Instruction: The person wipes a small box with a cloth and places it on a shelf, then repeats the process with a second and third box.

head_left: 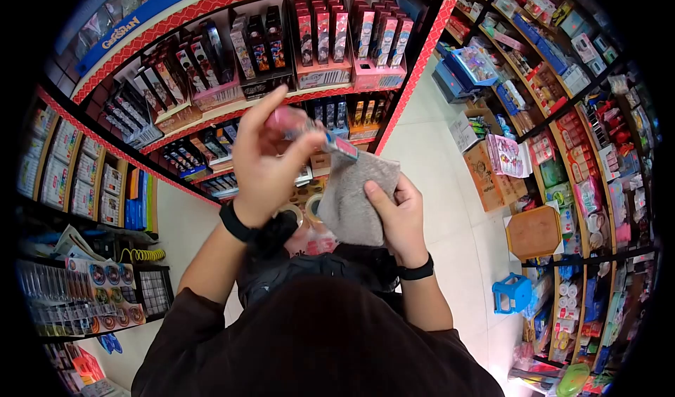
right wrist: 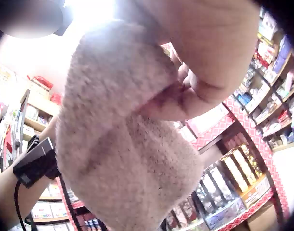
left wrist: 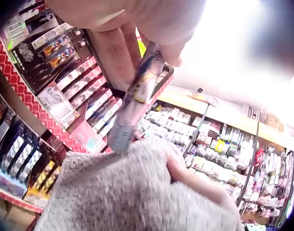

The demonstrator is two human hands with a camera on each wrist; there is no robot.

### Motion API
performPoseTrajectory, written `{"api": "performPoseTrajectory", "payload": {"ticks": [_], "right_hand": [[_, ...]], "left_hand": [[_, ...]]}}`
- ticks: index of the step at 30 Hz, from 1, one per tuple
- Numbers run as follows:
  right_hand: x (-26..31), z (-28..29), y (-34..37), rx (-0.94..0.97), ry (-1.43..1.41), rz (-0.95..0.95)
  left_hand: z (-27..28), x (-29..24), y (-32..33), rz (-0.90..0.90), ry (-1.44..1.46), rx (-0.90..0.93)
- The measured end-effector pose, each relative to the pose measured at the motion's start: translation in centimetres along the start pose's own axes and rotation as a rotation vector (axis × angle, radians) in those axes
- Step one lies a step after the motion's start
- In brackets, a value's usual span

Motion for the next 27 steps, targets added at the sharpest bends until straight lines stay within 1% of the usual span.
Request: {"api": "performPoseTrajectory", "payload": {"ticks": [1, 3, 5, 6, 7, 9, 12, 15, 17, 19, 20, 23, 27], "right_hand": [[0.2, 0.5, -0.3, -0.029, -0.006, 0.006], [0.6, 1.5, -0.8, -0.029, 0.092, 0.014], [0.6, 2.4, -1.6, -0.022, 0.167, 0.048], [0.4, 2.7, -2.1, -0.027, 0.163, 0.069], [0.4, 3.0, -2.8, -0.024, 0.21, 0.1], [0.5, 3.6, -3.9, -0.021, 0.304, 0.155], [1.1, 4.1, -5.3, -0.043, 0.389, 0.243], [2.9, 3.3, -5.6, -0.027, 0.512, 0.261], [3.5, 2.6, -5.6, -0.005, 0.49, 0.265], [3.4, 2.5, -6.1, 0.028, 0.516, 0.275], [3.5, 2.4, -6.3, 0.027, 0.518, 0.293], [2.4, 2.8, -7.2, 0.019, 0.49, 0.259], [2.0, 3.6, -8.7, -0.027, 0.543, 0.297]], "left_hand": [[0.5, 0.5, -1.5, -0.026, -0.064, 0.063], [0.1, 0.6, -4.2, 0.178, -0.045, 0.07], [-0.3, 1.5, -6.4, 0.256, 0.038, 0.064], [-0.4, 2.8, -7.4, 0.251, 0.054, 0.098], [-0.4, 3.4, -8.2, 0.221, -0.048, 0.131], [-0.9, 3.5, -10.2, 0.094, -0.215, 0.159], [-2.0, 2.9, -12.2, -0.006, -0.31, 0.12], [-3.5, 2.6, -14.0, -0.116, -0.309, 0.169], [-4.3, 2.9, -14.8, -0.211, -0.364, 0.18], [-5.0, 3.8, -15.2, -0.197, -0.363, 0.228], [-5.3, 4.2, -15.5, -0.19, -0.347, 0.221], [-5.8, 5.7, -15.5, -0.076, -0.385, 0.287], [-6.0, 6.9, -15.9, -0.124, -0.394, 0.286]]}}
Point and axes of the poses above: each hand's wrist, its own y-axis away from the middle knuckle, its own z-axis out of the back of the hand, x = y × z, the point moved 6 cm from there along -y, towards the middle knuckle, and after that the axes turned 3 degrees about x, right-handed, at the moved point
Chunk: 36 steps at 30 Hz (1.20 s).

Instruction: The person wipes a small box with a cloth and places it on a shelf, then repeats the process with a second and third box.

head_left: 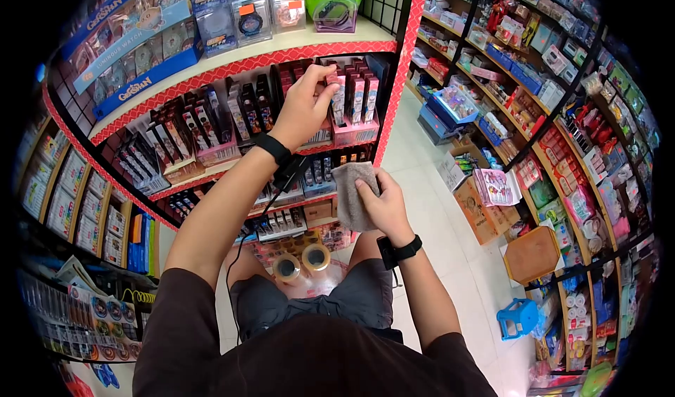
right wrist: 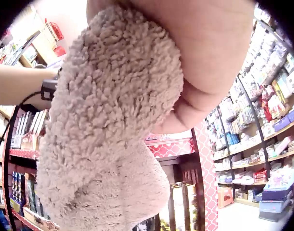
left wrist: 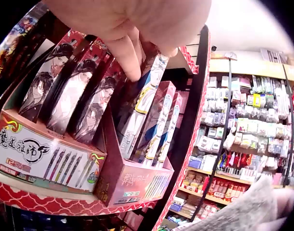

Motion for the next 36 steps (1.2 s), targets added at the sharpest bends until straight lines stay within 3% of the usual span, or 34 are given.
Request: {"api": "performPoseTrajectory", "payload": {"ticks": [3, 6, 11, 16, 22, 26, 31, 34, 36], "right_hand": [[0.3, 0.5, -1.5, -0.01, 0.124, -0.029], [1.4, 0.8, -3.3, -0.032, 0.397, 0.217], [1.4, -0.2, -6.0, -0.009, 0.577, 0.382], [1.8, -0.9, -6.5, 0.016, 0.684, 0.336], [1.1, -1.3, -6.9, 0.034, 0.716, 0.297], [1.3, -1.3, -6.9, 0.043, 0.707, 0.273], [1.0, -1.7, -7.0, 0.031, 0.763, 0.27], [0.9, -1.8, -7.1, 0.038, 0.775, 0.237], [0.7, -1.8, -7.1, 0.042, 0.765, 0.247]], "left_hand": [[0.0, 0.0, -0.6, -0.015, 0.008, -0.007], [-0.3, -0.3, -0.6, -0.013, 0.002, 0.021], [-0.8, -1.1, -0.5, -0.126, -0.114, 0.031], [-1.0, -0.6, -1.4, -0.112, -0.064, 0.069], [-2.7, 1.0, -1.1, 0.064, -0.093, 0.219], [-3.0, 1.2, -0.8, 0.078, -0.084, 0.212], [-2.8, -0.2, -1.0, -0.026, -0.423, 0.166], [-2.5, -2.0, -2.1, -0.221, -0.704, 0.136], [-2.5, -1.9, -3.1, -0.197, -0.701, 0.139]]}}
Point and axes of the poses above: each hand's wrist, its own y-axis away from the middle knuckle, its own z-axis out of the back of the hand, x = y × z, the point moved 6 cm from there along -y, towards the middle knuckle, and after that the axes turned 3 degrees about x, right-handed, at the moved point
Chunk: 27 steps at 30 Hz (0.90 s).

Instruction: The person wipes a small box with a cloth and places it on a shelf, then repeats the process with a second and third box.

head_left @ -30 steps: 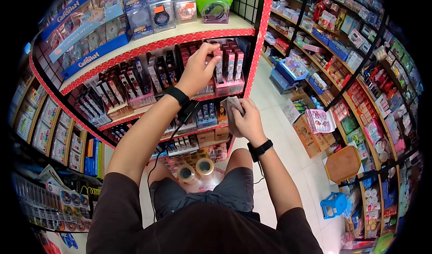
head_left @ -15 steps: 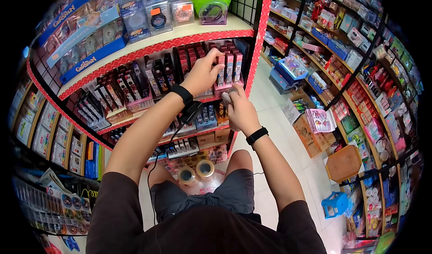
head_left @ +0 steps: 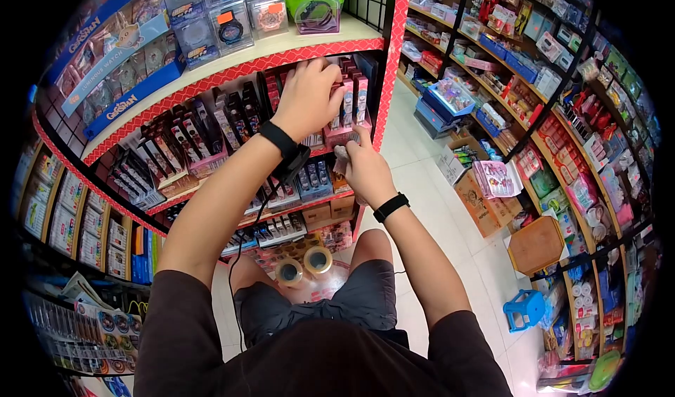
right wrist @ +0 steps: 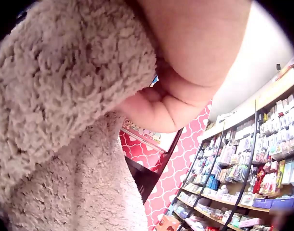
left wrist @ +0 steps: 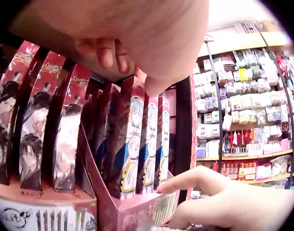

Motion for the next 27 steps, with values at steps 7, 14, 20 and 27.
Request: {"api": "performPoseTrajectory", "payload": {"ticks": [7, 14, 20, 27], "right_hand": [[0.2, 0.2, -0.1, -0.006, 0.014, 0.005], [-0.1, 0.1, 0.1, 0.015, 0.027, 0.003], [0.0, 0.5, 0.0, 0.122, -0.013, -0.066], [0.5, 5.5, 3.2, 0.063, -0.1, -0.021]], "left_hand": [[-2.1, 1.3, -0.8, 0.19, 0.097, 0.085], [-0.1, 0.9, -1.2, 0.178, 0.627, -0.066], [6.2, -6.8, 3.6, -0.404, 0.267, -0.155], [8.8, -4.8, 13.0, 0.226, 1.086, -0.289]]}}
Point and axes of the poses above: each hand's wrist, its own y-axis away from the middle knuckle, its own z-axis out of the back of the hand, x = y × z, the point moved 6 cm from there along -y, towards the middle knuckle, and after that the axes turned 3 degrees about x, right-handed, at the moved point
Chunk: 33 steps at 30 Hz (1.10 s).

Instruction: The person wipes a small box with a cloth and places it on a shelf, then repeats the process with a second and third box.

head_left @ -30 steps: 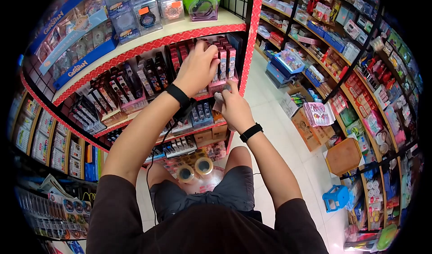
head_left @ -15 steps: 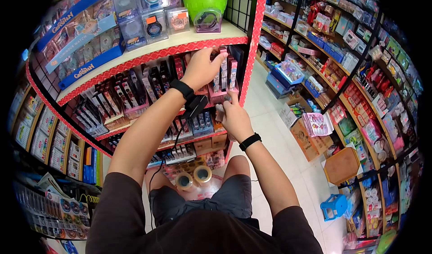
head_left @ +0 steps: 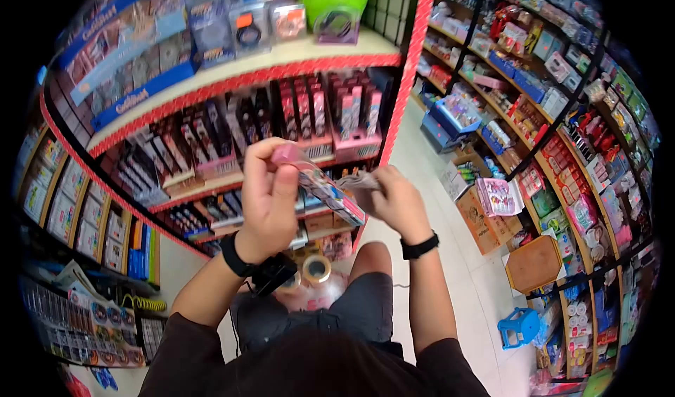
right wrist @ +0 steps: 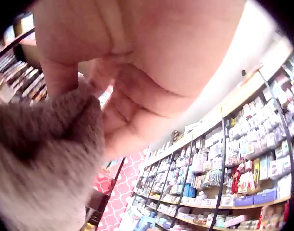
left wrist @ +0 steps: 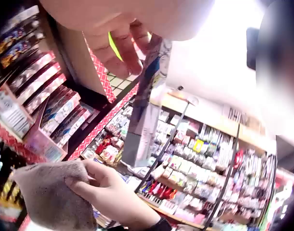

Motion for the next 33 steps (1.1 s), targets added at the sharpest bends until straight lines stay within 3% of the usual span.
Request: {"api": "performPoseTrajectory", "payload": {"ticks": [1, 3, 4, 7, 9, 11, 12, 15, 19, 25, 26, 29, 33], "right_hand": [[-0.9, -0.1, 1.3, 0.028, -0.033, -0.089], [-2.5, -1.2, 4.0, 0.049, -0.478, -0.308], [-3.7, -2.8, 5.4, 0.104, -0.631, -0.34], [-1.0, -4.3, 8.5, 0.125, -1.007, -0.505], [1.4, -4.9, 9.5, 0.125, -1.085, -0.476], [4.8, -4.7, 9.4, 0.091, -1.109, -0.392], [6.1, -4.8, 9.2, 0.083, -1.102, -0.334], [9.6, -4.6, 8.3, -0.007, -1.028, -0.171], [10.9, -5.4, 7.6, 0.019, -0.967, -0.094], [12.8, -5.7, 9.3, 0.164, -0.841, 0.03], [12.8, -6.1, 10.1, 0.184, -0.84, 0.036], [13.2, -6.3, 11.7, 0.242, -0.819, 0.06], [13.3, -6.0, 13.4, 0.275, -0.766, 0.076]], "left_hand": [[0.3, 0.1, 1.5, 0.167, 0.14, -0.102], [2.0, 2.0, 4.8, 0.36, 0.269, -0.175], [1.6, 2.5, 6.4, 0.477, 0.382, -0.283], [1.4, 5.2, 10.9, 0.725, 0.422, -0.346], [0.5, 6.5, 13.7, 0.89, 0.484, -0.378], [-0.6, 6.3, 14.5, 0.894, 0.432, -0.34], [-0.9, 5.9, 14.8, 0.896, 0.547, -0.275], [-2.0, 5.4, 14.0, 0.697, 0.335, -0.353], [-1.3, 4.4, 13.6, 0.529, 0.404, -0.264], [0.3, 3.7, 12.3, 0.5, 0.387, -0.395], [0.4, 3.6, 11.7, 0.535, 0.344, -0.482], [1.0, 4.1, 11.6, 0.684, 0.4, -0.476], [1.2, 4.7, 11.2, 0.711, 0.395, -0.549]]}}
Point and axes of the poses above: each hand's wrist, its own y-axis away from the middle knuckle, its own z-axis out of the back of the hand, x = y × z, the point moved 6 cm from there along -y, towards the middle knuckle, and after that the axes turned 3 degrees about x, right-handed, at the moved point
